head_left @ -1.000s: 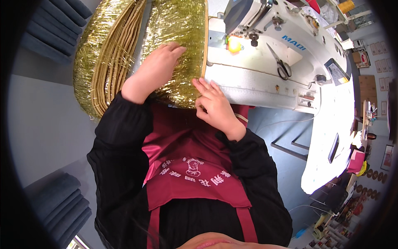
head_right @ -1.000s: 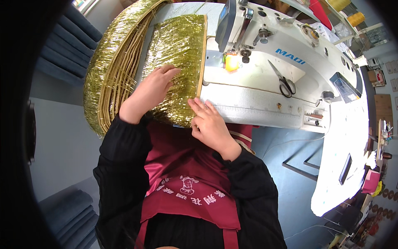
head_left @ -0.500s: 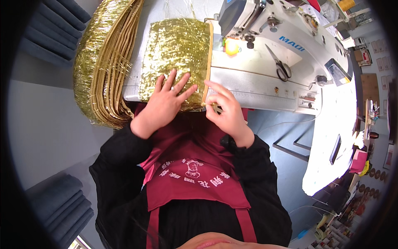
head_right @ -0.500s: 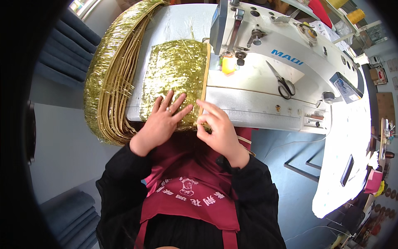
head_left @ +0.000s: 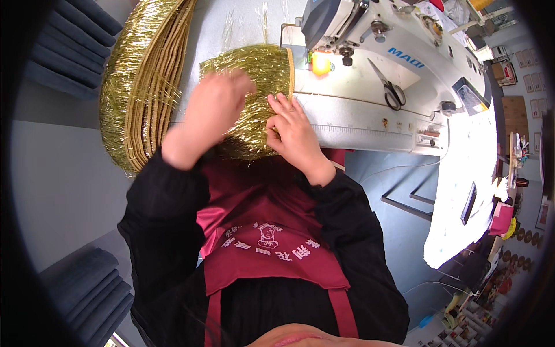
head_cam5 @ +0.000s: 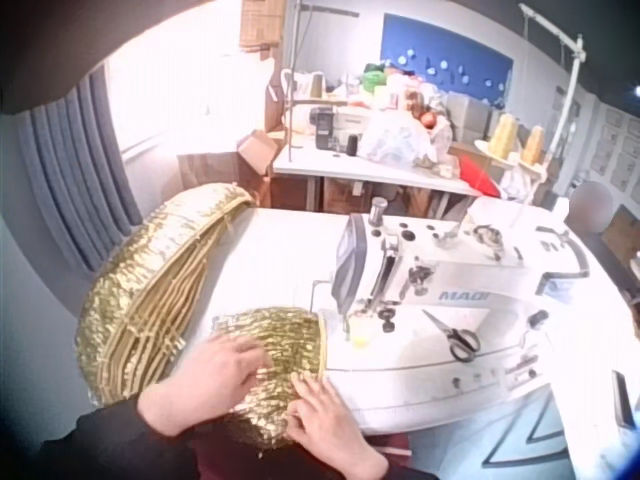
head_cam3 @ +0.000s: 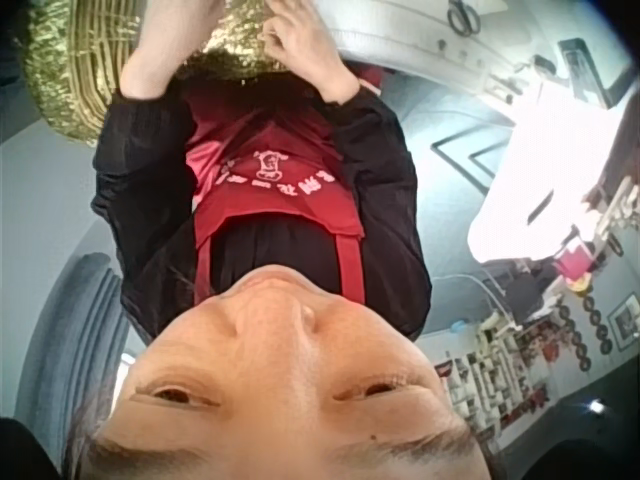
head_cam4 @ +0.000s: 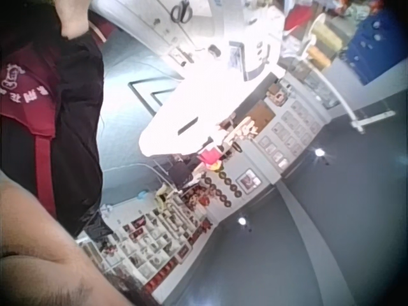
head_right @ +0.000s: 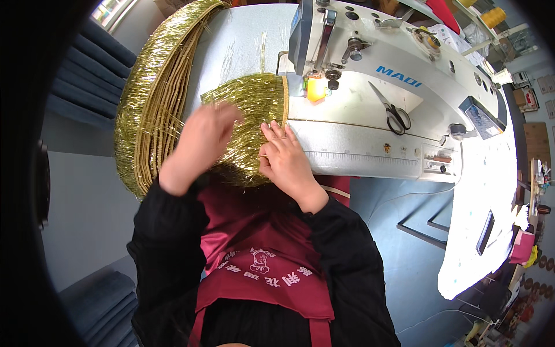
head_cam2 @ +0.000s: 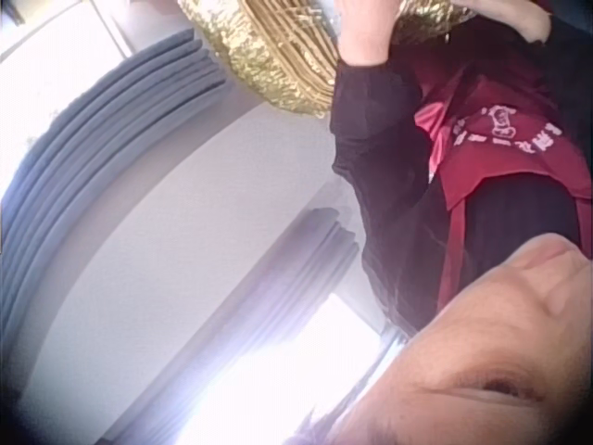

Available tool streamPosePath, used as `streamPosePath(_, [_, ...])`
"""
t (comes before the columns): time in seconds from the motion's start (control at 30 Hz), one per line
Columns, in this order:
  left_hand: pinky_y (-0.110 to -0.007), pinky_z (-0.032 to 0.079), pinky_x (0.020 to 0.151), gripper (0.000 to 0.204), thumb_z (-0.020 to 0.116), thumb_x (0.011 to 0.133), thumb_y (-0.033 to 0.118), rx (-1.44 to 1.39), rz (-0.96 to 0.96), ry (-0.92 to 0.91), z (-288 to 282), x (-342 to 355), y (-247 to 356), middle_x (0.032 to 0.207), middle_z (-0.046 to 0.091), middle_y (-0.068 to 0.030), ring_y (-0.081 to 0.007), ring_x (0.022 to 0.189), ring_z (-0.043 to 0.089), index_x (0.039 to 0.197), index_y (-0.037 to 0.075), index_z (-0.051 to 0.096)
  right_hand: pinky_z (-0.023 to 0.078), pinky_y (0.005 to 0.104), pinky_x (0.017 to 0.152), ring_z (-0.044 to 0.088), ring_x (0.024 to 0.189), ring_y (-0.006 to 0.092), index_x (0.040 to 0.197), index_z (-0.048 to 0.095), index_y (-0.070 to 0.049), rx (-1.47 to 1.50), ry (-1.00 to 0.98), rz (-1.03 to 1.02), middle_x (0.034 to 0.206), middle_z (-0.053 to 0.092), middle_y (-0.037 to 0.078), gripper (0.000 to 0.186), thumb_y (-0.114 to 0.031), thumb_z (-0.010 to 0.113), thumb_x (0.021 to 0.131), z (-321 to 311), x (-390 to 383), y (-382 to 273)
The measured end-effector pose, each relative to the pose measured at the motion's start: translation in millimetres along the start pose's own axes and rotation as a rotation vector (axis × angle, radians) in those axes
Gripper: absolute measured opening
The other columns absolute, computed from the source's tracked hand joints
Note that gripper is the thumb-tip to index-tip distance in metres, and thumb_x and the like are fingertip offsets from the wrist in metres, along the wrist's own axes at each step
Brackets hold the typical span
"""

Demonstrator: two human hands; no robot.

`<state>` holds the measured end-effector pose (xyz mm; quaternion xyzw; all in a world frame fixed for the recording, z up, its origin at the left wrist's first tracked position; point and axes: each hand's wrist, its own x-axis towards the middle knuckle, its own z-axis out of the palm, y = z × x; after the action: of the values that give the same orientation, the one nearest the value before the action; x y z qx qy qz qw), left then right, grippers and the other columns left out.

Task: The person aligns a gold tinsel trim along the edge of a gold fabric piece on a sewing machine, guides it through the machine to stitch the trim, then uses scissors to cut the thread and trim. The process is repeated for additional sections.

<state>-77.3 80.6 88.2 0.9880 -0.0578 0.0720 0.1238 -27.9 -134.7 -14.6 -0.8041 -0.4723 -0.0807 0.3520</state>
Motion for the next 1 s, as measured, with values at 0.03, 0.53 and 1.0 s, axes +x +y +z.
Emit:
streamPosePath(0.03, [-0.048, 0.054, 0.091, 0.026, 0.067, 0.089, 0.002, -0.027, -0.054, -0.030, 4.8, 24.5, -10.5, 0.120, 0.071, -0.0122, -0.0362, 0.107, 0.068, 0.114, 0.006, 0.072, 0.036, 0.0544, 0.122, 0.055, 0.139, 0.0384, 0.091, 0.058, -0.007, -0.010, 0.008, -0.009, 0.144, 0.062, 0.020, 0.013, -0.008, 0.070, 0.084, 0.9, -0.4, -0.3])
streamPosePath(0.53, [-0.046, 0.054, 0.089, 0.042, 0.082, 0.088, 0.031, -0.172, -0.083, -0.127, 52.1, 131.1, -76.7, 0.110, 0.070, -0.0157, -0.0371, 0.104, 0.067, 0.119, 0.006, 0.068, 0.036, 0.0532, 0.122, 0.055, 0.139, 0.0366, 0.094, 0.057, -0.007, -0.088, 0.000, -0.032, 0.143, 0.063, 0.019, 0.016, -0.009, 0.070, 0.086, 4.1, 2.1, -3.4])
streamPosePath(1.0, [-0.047, 0.048, 0.100, 0.017, 0.071, 0.093, 0.009, 0.033, 0.235, -0.126, 66.1, 141.0, -45.4, 0.117, 0.060, -0.0118, -0.0350, 0.117, 0.059, 0.108, 0.009, 0.063, 0.037, 0.0547, 0.120, 0.057, 0.136, 0.0384, 0.095, 0.055, -0.007, -0.048, 0.042, -0.031, 0.143, 0.064, 0.018, 0.020, -0.003, 0.069, 0.081, 4.5, 2.5, -3.7])
